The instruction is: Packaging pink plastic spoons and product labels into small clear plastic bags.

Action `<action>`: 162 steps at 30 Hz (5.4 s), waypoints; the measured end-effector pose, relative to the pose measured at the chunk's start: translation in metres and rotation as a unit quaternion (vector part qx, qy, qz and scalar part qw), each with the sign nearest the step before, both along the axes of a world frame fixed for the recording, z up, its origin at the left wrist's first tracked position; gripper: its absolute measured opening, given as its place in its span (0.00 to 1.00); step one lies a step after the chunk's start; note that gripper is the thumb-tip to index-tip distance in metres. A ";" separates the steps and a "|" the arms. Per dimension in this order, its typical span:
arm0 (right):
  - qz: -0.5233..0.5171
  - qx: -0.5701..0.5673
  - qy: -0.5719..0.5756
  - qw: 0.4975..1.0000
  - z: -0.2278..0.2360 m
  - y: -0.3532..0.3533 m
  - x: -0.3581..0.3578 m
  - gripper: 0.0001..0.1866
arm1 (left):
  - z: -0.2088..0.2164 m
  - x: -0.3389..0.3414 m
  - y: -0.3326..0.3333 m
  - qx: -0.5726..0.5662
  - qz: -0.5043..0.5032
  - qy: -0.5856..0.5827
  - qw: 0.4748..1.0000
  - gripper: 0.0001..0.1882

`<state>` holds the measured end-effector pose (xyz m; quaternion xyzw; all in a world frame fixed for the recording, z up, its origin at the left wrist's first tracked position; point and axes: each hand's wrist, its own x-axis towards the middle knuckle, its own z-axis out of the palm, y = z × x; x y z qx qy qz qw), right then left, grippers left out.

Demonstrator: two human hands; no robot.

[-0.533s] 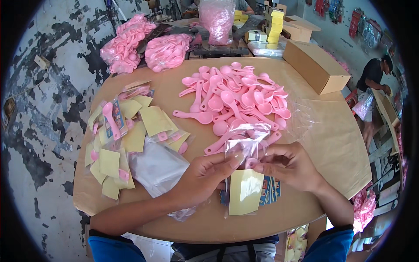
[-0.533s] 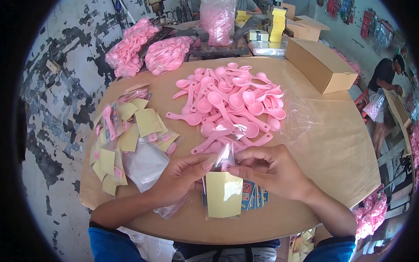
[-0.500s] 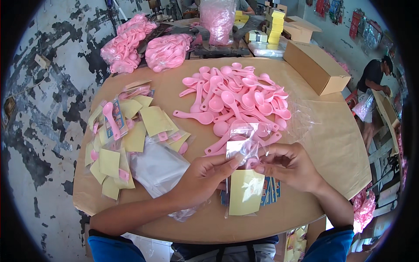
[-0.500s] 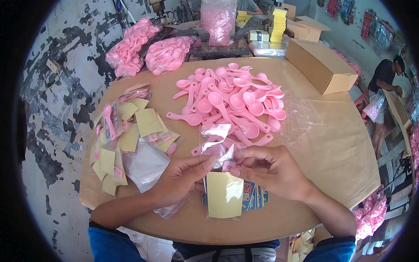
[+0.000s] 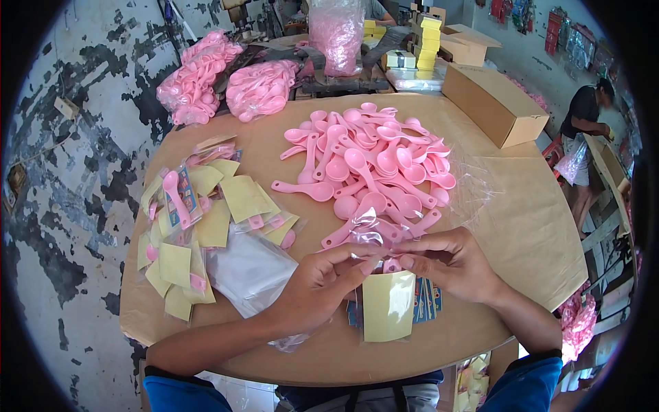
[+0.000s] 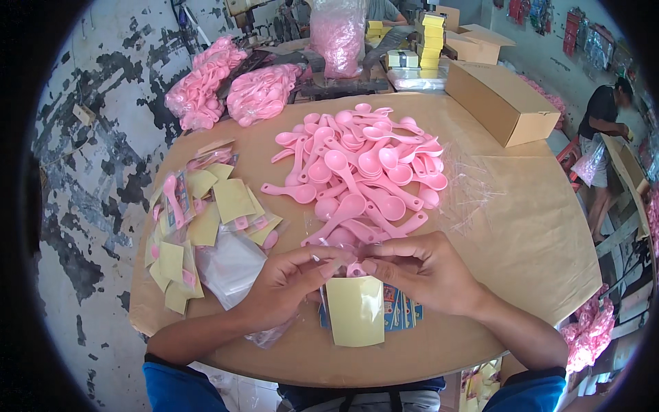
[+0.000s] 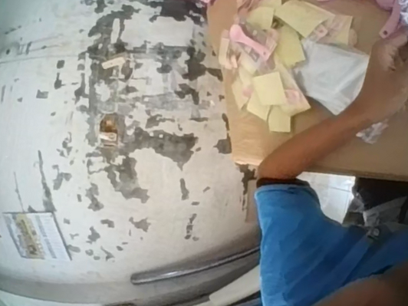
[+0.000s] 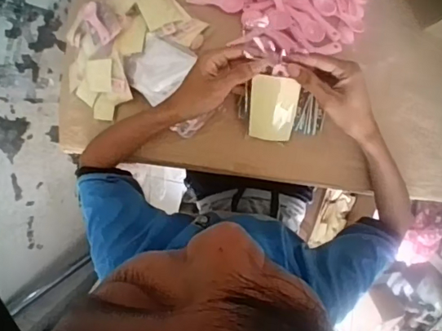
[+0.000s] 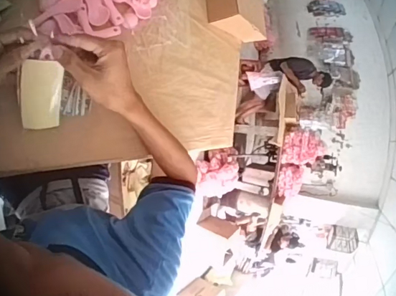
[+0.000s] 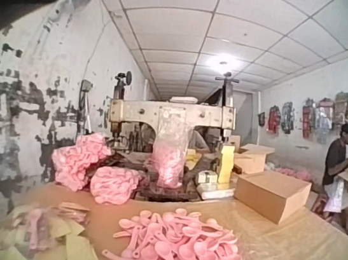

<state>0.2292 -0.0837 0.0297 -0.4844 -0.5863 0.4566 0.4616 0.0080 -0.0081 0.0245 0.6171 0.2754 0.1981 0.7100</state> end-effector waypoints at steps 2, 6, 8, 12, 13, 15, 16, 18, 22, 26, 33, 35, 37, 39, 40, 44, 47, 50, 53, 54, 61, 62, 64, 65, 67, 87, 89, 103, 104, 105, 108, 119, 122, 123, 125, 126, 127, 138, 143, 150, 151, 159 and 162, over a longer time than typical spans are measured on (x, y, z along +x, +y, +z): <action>0.000 0.048 0.000 0.999 -0.004 0.000 0.001 0.12 | -0.006 0.001 0.000 0.011 0.010 -0.020 1.000 0.16; 0.027 0.147 -0.064 0.987 -0.006 0.000 0.013 0.15 | -0.008 -0.001 0.000 0.085 -0.028 -0.024 0.996 0.16; 0.035 0.172 -0.069 0.982 -0.009 0.003 0.015 0.16 | 0.001 0.001 -0.004 0.068 -0.025 -0.060 0.996 0.15; 0.072 0.243 -0.091 0.963 -0.008 0.009 0.020 0.19 | -0.007 -0.002 -0.001 0.102 -0.036 -0.048 0.993 0.15; 0.071 0.242 -0.090 0.963 -0.008 0.010 0.022 0.19 | -0.004 -0.001 -0.001 0.140 -0.037 -0.061 0.988 0.14; 0.082 0.269 -0.105 0.954 -0.009 0.011 0.026 0.18 | -0.005 0.000 -0.002 0.178 -0.039 -0.073 0.981 0.14; 0.081 0.269 -0.104 0.954 -0.009 0.011 0.028 0.18 | -0.008 -0.001 -0.002 0.164 -0.033 -0.078 0.983 0.13; 0.112 0.275 -0.122 0.947 -0.009 0.012 0.031 0.17 | -0.007 -0.003 -0.002 0.151 -0.028 -0.080 0.985 0.12; 0.102 0.301 -0.143 0.938 -0.004 0.013 0.029 0.17 | -0.006 -0.003 -0.001 0.193 -0.039 -0.033 0.980 0.12; 0.104 0.290 -0.139 0.941 -0.005 0.011 0.033 0.18 | -0.003 -0.004 0.001 0.217 -0.071 -0.016 0.973 0.12; 0.107 0.303 -0.133 0.938 -0.005 0.012 0.033 0.19 | -0.012 -0.009 0.000 0.036 -0.067 -0.122 0.990 0.07; 0.110 0.319 -0.149 0.930 -0.005 0.012 0.035 0.19 | -0.004 -0.006 -0.005 0.153 -0.091 -0.079 0.981 0.02; 0.113 0.333 -0.165 0.921 -0.003 0.011 0.036 0.19 | -0.007 -0.001 -0.007 0.143 -0.075 -0.064 0.985 0.05; 0.115 0.364 -0.228 0.896 0.003 0.010 0.037 0.17 | -0.013 0.001 -0.006 0.132 -0.059 -0.050 0.988 0.09; 0.113 0.363 -0.229 0.896 0.006 0.010 0.039 0.17 | -0.016 0.001 -0.004 0.130 -0.061 -0.055 0.988 0.11; 0.085 0.366 -0.283 0.882 0.018 0.008 0.045 0.13 | -0.007 -0.001 -0.007 0.099 -0.075 -0.037 0.992 0.14; 0.071 0.239 -0.252 0.935 0.024 0.002 0.035 0.10 | -0.008 -0.001 -0.007 0.073 -0.079 -0.073 0.992 0.13; 0.108 0.148 -0.218 0.959 0.022 -0.004 0.018 0.12 | -0.014 -0.001 -0.006 0.058 -0.100 -0.097 0.989 0.15; 0.062 0.065 -0.230 0.969 0.022 -0.004 0.014 0.13 | -0.013 -0.002 -0.005 0.057 -0.103 -0.079 0.990 0.20; 0.067 0.066 -0.235 0.968 0.020 -0.004 0.015 0.13 | -0.010 -0.002 -0.006 0.058 -0.098 -0.084 0.990 0.20; 0.046 0.033 -0.176 0.983 0.038 -0.004 0.026 0.10 | -0.002 -0.005 -0.008 0.095 -0.096 -0.079 0.988 0.42; 0.045 0.033 -0.133 0.990 0.040 0.000 0.032 0.10 | -0.005 -0.005 -0.008 0.098 -0.097 -0.075 0.988 0.46; 0.033 0.023 -0.130 0.991 0.066 0.013 0.039 0.10 | -0.017 -0.002 -0.009 0.141 -0.079 -0.086 0.983 0.44; 0.012 0.012 -0.128 0.992 0.081 0.021 0.041 0.11 | -0.014 -0.001 -0.008 0.142 -0.131 -0.068 0.979 0.39; 0.002 0.015 -0.163 0.987 0.104 0.045 0.016 0.13 | -0.007 -0.006 -0.011 0.164 -0.174 -0.087 0.967 0.22; 0.181 0.026 -0.289 0.940 0.027 0.081 -0.106 0.16 | 0.007 -0.019 -0.023 0.336 -0.285 -0.176 0.880 0.11; 0.186 0.064 -0.271 0.942 0.020 0.083 -0.102 0.15 | 0.016 -0.022 -0.025 0.371 -0.282 -0.192 0.864 0.11; 0.165 0.131 -0.299 0.931 0.051 0.069 -0.079 0.10 | 0.006 -0.017 -0.013 0.334 -0.331 -0.051 0.881 0.18; 0.119 0.141 -0.281 0.942 0.061 0.063 -0.075 0.10 | 0.009 -0.019 -0.012 0.307 -0.333 -0.051 0.890 0.21; 0.073 0.150 -0.261 0.951 0.069 0.059 -0.069 0.10 | 0.009 -0.021 -0.011 0.307 -0.333 -0.052 0.890 0.21; 0.011 0.149 -0.230 0.962 0.080 0.048 -0.038 0.11 | 0.002 -0.021 -0.006 0.284 -0.291 -0.089 0.909 0.20; -0.040 0.181 -0.336 0.924 0.037 0.001 -0.018 0.05 | -0.009 -0.006 0.001 -0.015 -0.119 -0.091 0.989 0.28; 0.014 0.135 -0.285 0.949 0.046 -0.001 -0.011 0.06 | 0.000 -0.002 0.000 -0.025 -0.132 -0.086 0.987 0.29; 0.056 0.125 -0.260 0.956 0.047 -0.001 -0.011 0.08 | -0.002 -0.002 -0.005 -0.038 -0.129 -0.071 0.988 0.28; 0.044 0.121 -0.284 0.950 0.041 -0.003 -0.011 0.10 | 0.001 -0.001 -0.015 -0.079 -0.123 -0.055 0.988 0.26; 0.034 0.116 -0.311 0.943 0.038 -0.002 -0.012 0.11 | 0.006 0.001 -0.018 -0.079 -0.123 -0.052 0.988 0.26; 0.033 0.115 -0.309 0.943 0.036 -0.001 -0.010 0.11 | 0.009 0.003 -0.021 -0.079 -0.105 -0.062 0.989 0.25; 0.114 0.000 -0.442 0.890 0.040 0.006 0.004 0.16 | 0.001 -0.003 -0.001 -0.125 0.119 -0.196 0.965 0.20; 0.091 -0.010 -0.381 0.920 0.035 0.011 0.010 0.13 | 0.007 -0.004 -0.004 -0.106 0.147 -0.157 0.971 0.17; -0.043 0.029 -0.321 0.946 0.051 0.011 0.019 0.10 | -0.004 -0.005 0.004 -0.094 0.161 -0.217 0.958 0.19; -0.042 0.033 -0.323 0.945 0.052 0.011 0.022 0.10 | -0.003 -0.004 0.004 -0.099 0.168 -0.218 0.956 0.21; -0.018 0.065 -0.242 0.968 0.030 0.010 0.017 0.08 | -0.008 -0.001 0.000 -0.073 0.172 -0.207 0.960 0.24; 0.016 0.072 -0.215 0.974 0.021 0.011 0.007 0.08 | -0.006 -0.004 0.000 -0.071 0.151 -0.220 0.961 0.23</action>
